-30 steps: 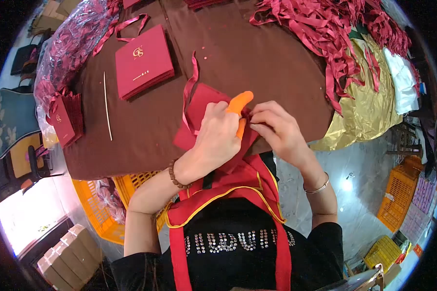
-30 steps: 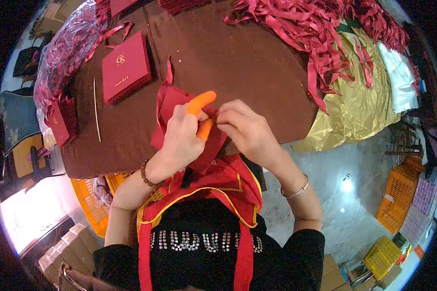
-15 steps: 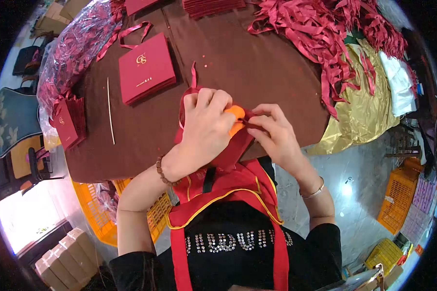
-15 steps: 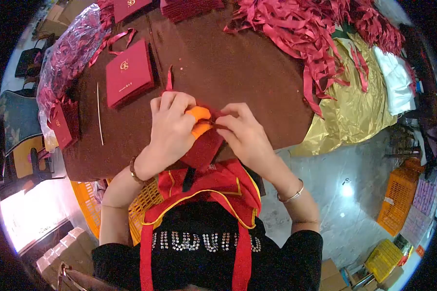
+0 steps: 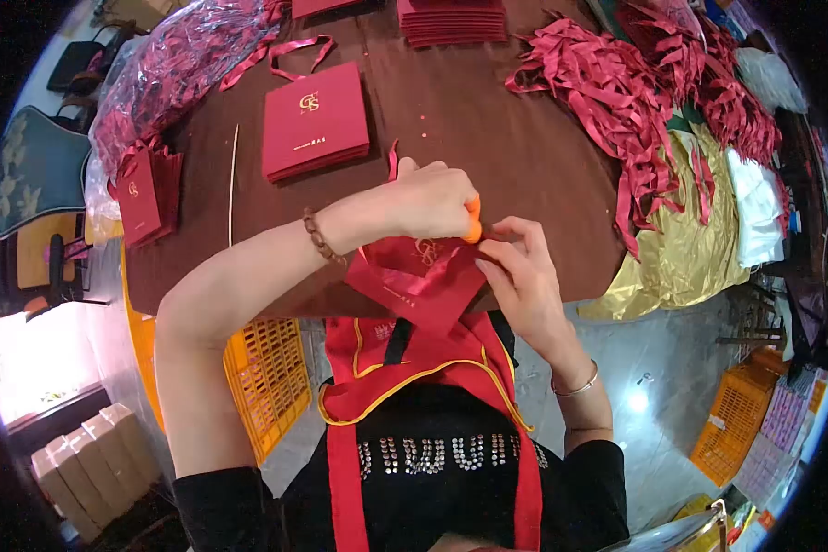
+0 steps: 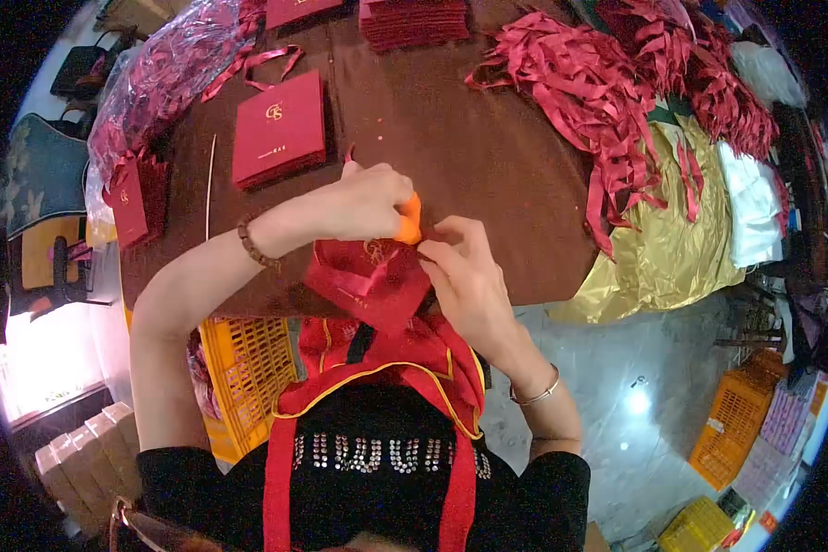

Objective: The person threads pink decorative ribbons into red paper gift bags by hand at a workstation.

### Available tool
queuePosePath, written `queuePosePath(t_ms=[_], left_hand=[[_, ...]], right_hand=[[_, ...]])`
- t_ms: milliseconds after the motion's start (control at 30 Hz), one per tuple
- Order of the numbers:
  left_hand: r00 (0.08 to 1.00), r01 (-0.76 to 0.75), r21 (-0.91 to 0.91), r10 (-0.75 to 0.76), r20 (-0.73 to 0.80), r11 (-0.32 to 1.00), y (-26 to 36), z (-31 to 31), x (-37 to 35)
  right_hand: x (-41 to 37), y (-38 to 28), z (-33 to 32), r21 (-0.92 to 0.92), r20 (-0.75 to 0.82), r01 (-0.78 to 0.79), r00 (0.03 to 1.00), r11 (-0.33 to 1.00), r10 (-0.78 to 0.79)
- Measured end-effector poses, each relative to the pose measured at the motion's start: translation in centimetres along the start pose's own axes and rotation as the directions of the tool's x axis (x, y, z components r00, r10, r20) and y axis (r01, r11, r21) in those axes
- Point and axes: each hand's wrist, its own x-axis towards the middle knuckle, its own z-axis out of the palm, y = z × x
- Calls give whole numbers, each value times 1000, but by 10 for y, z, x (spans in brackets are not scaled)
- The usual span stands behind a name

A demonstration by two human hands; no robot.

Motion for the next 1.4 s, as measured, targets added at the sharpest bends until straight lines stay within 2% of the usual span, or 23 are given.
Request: queuePosePath(t_ms=[100,133,167,433,500,533,567,633,700,767,800,833,900,967,1033,1067,1100,1167,1200,1267,1300,1367,1400], left_hand=[[998,69,-22,-69,12,997,7,5,0],[996,39,-18,-40,-86,999,5,12,1],[983,9,-13,-11,-181,1000,4,17,3],[955,-36,-24,27,-295,999,1,36,6],[793,-272,236,357,-494,933,2,41,-3],[795,-283,258,376,-476,924,2,40,-5],[796,-284,253,374,-475,925,0,39,-5],[947,-139,19,138,-289,990,-6,31,0],[961,-108,6,106,-257,994,-8,30,5],[879,-36,89,75,-471,995,-10,33,13],[895,-43,-4,37,-444,999,-9,20,14],[894,-40,-4,34,-447,999,-8,12,12],[872,-180,-166,80,-483,970,-11,0,4],[857,-214,-174,100,-506,961,-16,-8,-9],[748,-264,-136,114,-654,955,-31,-14,-16],[757,-112,11,92,-647,994,-42,-19,-25],[822,30,84,24,-568,996,-51,-24,-35],[904,284,160,-208,-374,945,-52,-24,-56],[904,284,158,-210,-371,946,-60,-16,-66],[883,118,138,-40,-468,983,-81,5,-87],[884,119,136,-43,-465,984,-87,8,-99],[863,-45,91,85,-498,995,-93,16,-120],[864,-44,90,83,-497,995,-90,21,-125]], right_hand=[[2,1,2,59,-19,-81,996,995,82],[2,2,2,109,-16,-144,989,984,147],[2,5,3,107,-14,-144,989,984,146],[1,21,2,166,-17,-168,985,972,174],[5,23,-1,242,30,-200,980,949,199],[6,23,-1,314,77,-236,972,920,223],[5,24,0,313,80,-241,971,919,227],[6,25,2,230,114,-172,982,958,149],[7,23,2,238,99,-137,988,962,116],[6,24,0,182,196,16,979,983,-52],[5,15,0,201,229,-37,973,979,-10],[6,15,0,202,231,-34,973,979,-14],[6,18,2,170,153,-107,985,980,81],[5,24,2,174,140,-109,986,979,85],[7,24,0,82,104,-203,975,976,194],[6,27,0,41,110,-221,970,974,215],[6,26,2,44,110,-220,970,974,215],[5,24,3,-61,37,-229,972,972,231],[6,23,3,-61,40,-231,971,971,234],[9,21,2,-278,-112,53,990,959,-87],[10,18,1,-276,-110,51,990,960,-84],[14,12,0,-189,-126,40,990,981,-65],[20,13,3,-192,-107,76,989,978,-98]])
